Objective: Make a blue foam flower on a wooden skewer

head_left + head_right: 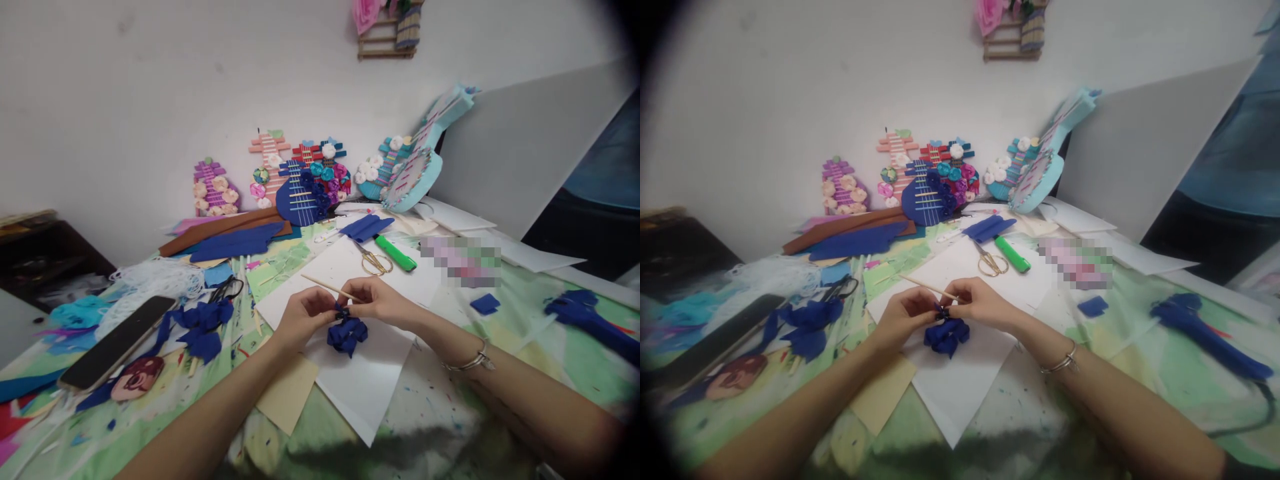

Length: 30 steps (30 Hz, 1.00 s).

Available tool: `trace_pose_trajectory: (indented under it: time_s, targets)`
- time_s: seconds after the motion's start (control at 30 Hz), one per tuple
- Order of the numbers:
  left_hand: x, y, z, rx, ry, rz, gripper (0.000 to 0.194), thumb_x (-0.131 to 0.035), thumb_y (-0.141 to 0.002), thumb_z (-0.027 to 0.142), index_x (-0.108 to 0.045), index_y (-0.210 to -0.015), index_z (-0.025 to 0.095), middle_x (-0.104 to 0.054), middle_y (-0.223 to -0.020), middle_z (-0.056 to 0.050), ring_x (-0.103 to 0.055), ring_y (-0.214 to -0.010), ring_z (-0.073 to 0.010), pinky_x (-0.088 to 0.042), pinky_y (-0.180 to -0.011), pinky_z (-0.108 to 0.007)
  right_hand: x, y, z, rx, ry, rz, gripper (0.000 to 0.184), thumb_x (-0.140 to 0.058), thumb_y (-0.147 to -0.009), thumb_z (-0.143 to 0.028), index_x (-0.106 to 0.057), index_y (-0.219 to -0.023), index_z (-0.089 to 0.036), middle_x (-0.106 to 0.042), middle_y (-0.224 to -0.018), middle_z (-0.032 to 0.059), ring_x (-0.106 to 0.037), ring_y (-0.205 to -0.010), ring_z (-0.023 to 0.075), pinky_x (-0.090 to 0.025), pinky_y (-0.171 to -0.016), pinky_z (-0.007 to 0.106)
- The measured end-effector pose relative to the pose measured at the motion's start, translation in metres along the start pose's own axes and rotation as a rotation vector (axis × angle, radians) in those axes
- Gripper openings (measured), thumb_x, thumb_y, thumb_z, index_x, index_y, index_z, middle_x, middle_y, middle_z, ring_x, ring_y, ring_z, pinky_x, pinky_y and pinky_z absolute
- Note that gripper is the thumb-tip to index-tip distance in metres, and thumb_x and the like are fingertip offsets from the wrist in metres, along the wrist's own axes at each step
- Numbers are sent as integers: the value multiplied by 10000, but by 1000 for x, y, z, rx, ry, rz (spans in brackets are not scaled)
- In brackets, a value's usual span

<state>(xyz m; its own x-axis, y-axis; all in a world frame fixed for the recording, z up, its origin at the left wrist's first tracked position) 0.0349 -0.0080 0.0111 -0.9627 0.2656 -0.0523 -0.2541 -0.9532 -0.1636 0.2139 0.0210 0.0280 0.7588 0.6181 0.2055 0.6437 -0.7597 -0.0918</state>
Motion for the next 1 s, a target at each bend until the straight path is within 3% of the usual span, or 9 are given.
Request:
trace_pose_trajectory:
  time_s: [0.17, 0.53, 1.0]
  targets:
    - [-4, 1, 1, 9, 65, 21, 275, -834, -549, 248, -620, -693, 151, -693, -706, -16, -649, -663, -148, -531, -674, -289, 0, 0, -1, -24, -114, -48, 199, -714, -648, -198, -601, -794, -124, -599, -732, -3, -523, -662, 99, -372, -589, 203]
    - [-5, 2, 2, 21, 55, 77, 216, -832, -518, 206, -644, -607, 145, -716, -684, -26, -668, -655, -170, -546, -661, -296, 0, 1, 0, -15, -85, -54, 206, -714, -663, -227, -605, -806, -127, -598, -733, 2, -493, -625, 96, -362, -577, 216]
    - [1, 0, -1, -35, 85, -21, 242, -841, -544, 197, -633, -641, 121, -688, -692, -38, -631, -674, -144, -493, -660, -253, 0, 2, -1, -27, -146, -78, 205, -712, -660, -237, -565, -758, -134, -536, -653, -25, -450, -574, 80, -310, -543, 210]
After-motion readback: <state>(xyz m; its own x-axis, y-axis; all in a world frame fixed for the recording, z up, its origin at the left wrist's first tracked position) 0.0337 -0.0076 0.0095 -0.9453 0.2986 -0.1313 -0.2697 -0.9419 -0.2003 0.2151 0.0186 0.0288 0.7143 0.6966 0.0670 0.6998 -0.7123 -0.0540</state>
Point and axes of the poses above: each hand's wrist, its own y-axis away from the middle knuckle, its own x-axis out of the back of the hand, z = x × y, the point moved 1 cm from there along -y, towards the middle knuckle
